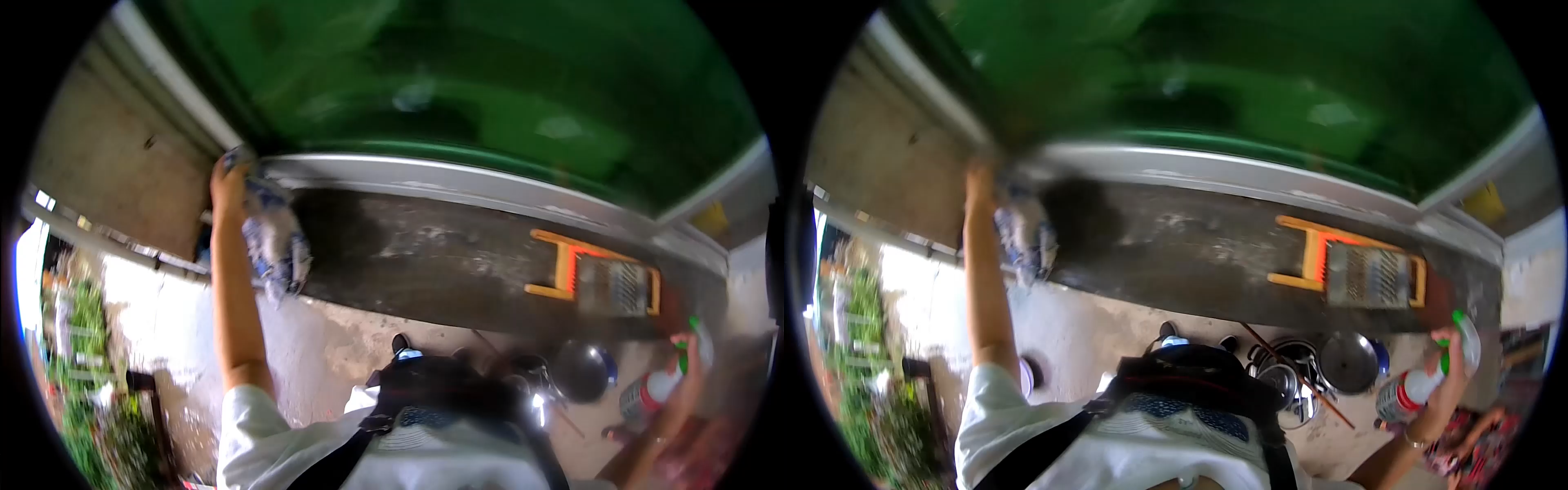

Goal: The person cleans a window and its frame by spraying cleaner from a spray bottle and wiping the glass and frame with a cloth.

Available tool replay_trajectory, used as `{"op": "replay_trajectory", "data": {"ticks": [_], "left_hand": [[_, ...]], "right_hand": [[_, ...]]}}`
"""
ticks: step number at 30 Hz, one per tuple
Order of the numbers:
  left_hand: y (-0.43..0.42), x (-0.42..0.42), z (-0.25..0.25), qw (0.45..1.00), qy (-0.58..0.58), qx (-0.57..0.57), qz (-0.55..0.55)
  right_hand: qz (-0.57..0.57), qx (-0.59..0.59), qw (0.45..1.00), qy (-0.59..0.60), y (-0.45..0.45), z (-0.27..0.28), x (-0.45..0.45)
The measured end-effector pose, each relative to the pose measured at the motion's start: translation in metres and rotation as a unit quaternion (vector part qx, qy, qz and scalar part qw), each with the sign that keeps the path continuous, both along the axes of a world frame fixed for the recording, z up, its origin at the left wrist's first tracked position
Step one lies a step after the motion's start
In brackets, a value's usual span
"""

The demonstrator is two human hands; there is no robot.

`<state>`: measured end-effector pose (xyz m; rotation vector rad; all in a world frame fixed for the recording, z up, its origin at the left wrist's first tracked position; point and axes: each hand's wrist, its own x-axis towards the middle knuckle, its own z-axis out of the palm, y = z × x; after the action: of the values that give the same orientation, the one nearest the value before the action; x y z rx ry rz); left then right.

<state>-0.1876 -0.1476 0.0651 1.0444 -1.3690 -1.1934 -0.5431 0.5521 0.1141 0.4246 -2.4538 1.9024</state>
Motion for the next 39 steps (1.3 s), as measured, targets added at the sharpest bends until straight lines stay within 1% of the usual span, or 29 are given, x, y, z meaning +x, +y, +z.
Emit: {"op": "replay_trajectory", "data": {"ticks": [1, 2, 3, 4, 5, 7, 9, 11, 13, 14, 15, 19, 22, 23, 24, 25, 26, 28, 29, 30, 31, 32, 33, 34, 35, 37, 39], "left_hand": [[0.019, -0.004, 0.016, 1.000, 0.003, 0.003, 0.013], [0.018, -0.007, 0.013, 1.000, 0.003, -0.012, 0.004], [0.010, -0.008, 0.007, 1.000, 0.002, -0.031, 0.004], [-0.001, -0.009, -0.004, 0.995, -0.019, -0.059, 0.079], [0.033, -0.019, 0.019, 0.996, -0.018, -0.022, 0.080], [0.004, -0.009, -0.004, 0.992, -0.060, -0.071, 0.090], [0.017, -0.013, 0.002, 0.982, -0.121, -0.102, 0.103], [0.005, -0.010, -0.007, 0.974, -0.174, -0.126, 0.077], [0.008, -0.012, -0.012, 0.958, -0.221, -0.156, 0.093], [0.034, -0.021, 0.002, 0.947, -0.227, -0.177, 0.140], [0.032, -0.020, 0.004, 0.954, -0.233, -0.155, 0.109], [0.064, -0.033, 0.009, 0.953, -0.200, -0.181, 0.138], [0.074, -0.045, 0.006, 0.940, -0.221, -0.223, 0.137], [0.079, -0.047, 0.007, 0.939, -0.225, -0.223, 0.131], [0.078, -0.048, 0.002, 0.927, -0.246, -0.254, 0.128], [0.088, -0.050, 0.004, 0.943, -0.218, -0.226, 0.109], [0.092, -0.050, 0.009, 0.939, -0.237, -0.233, 0.087], [0.103, -0.059, 0.031, 0.953, -0.222, -0.197, 0.063], [0.110, -0.064, 0.042, 0.950, -0.224, -0.212, 0.043], [0.096, -0.070, 0.029, 0.924, -0.256, -0.274, 0.077], [0.092, -0.072, 0.026, 0.926, -0.230, -0.293, 0.064], [0.089, -0.072, 0.021, 0.912, -0.224, -0.335, 0.080], [0.090, -0.071, 0.020, 0.906, -0.230, -0.345, 0.089], [0.084, -0.070, 0.015, 0.904, -0.185, -0.379, 0.069], [0.078, -0.063, 0.014, 0.894, -0.235, -0.370, 0.091], [0.082, -0.061, 0.024, 0.878, -0.283, -0.377, 0.083], [0.082, -0.061, 0.030, 0.874, -0.283, -0.385, 0.085]], "right_hand": [[0.017, -0.013, 1.000, 0.006, -0.006, 0.005, 0.010], [0.046, -0.027, 0.999, 0.003, -0.004, 0.006, 0.011], [0.043, -0.035, 0.998, 0.007, -0.001, 0.004, 0.012], [0.008, -0.044, 0.999, 0.000, 0.002, 0.001, 0.013], [-0.020, -0.053, 0.998, -0.009, 0.000, 0.000, 0.013], [0.004, -0.055, 0.998, 0.016, -0.011, 0.006, 0.014], [-0.023, -0.062, 0.998, 0.026, -0.017, 0.006, 0.010], [-0.010, -0.065, 0.997, 0.029, -0.022, 0.004, 0.002], [-0.004, -0.066, 0.997, 0.032, -0.028, 0.007, -0.005], [0.000, -0.079, 0.997, 0.021, -0.034, 0.009, -0.006], [0.003, -0.092, 0.996, 0.010, -0.041, 0.012, -0.007], [0.016, -0.114, 0.993, 0.015, -0.060, 0.019, -0.001], [0.031, -0.103, 0.994, 0.017, -0.057, 0.015, -0.007], [0.016, -0.106, 0.994, 0.020, -0.057, 0.013, -0.007], [0.023, -0.108, 0.994, 0.015, -0.057, 0.012, -0.008], [0.018, -0.111, 0.994, 0.012, -0.053, 0.011, -0.008], [0.020, -0.108, 0.994, -0.002, -0.053, 0.012, -0.004], [-0.002, -0.102, 0.994, -0.031, -0.060, 0.026, 0.012], [0.007, -0.103, 0.995, 0.017, -0.067, 0.032, 0.019], [0.036, -0.128, 0.991, -0.004, -0.064, 0.033, 0.018], [0.035, -0.126, 0.991, -0.012, -0.062, 0.034, 0.021], [0.037, -0.140, 0.989, -0.019, -0.068, 0.044, 0.029], [0.051, -0.147, 0.988, -0.017, -0.067, 0.045, 0.029], [0.047, -0.146, 0.988, -0.031, -0.061, 0.040, 0.024], [0.050, -0.144, 0.987, -0.044, -0.057, 0.036, 0.018], [0.035, -0.151, 0.987, -0.051, -0.055, 0.036, 0.014], [0.040, -0.146, 0.988, -0.035, -0.056, 0.034, 0.007]]}}
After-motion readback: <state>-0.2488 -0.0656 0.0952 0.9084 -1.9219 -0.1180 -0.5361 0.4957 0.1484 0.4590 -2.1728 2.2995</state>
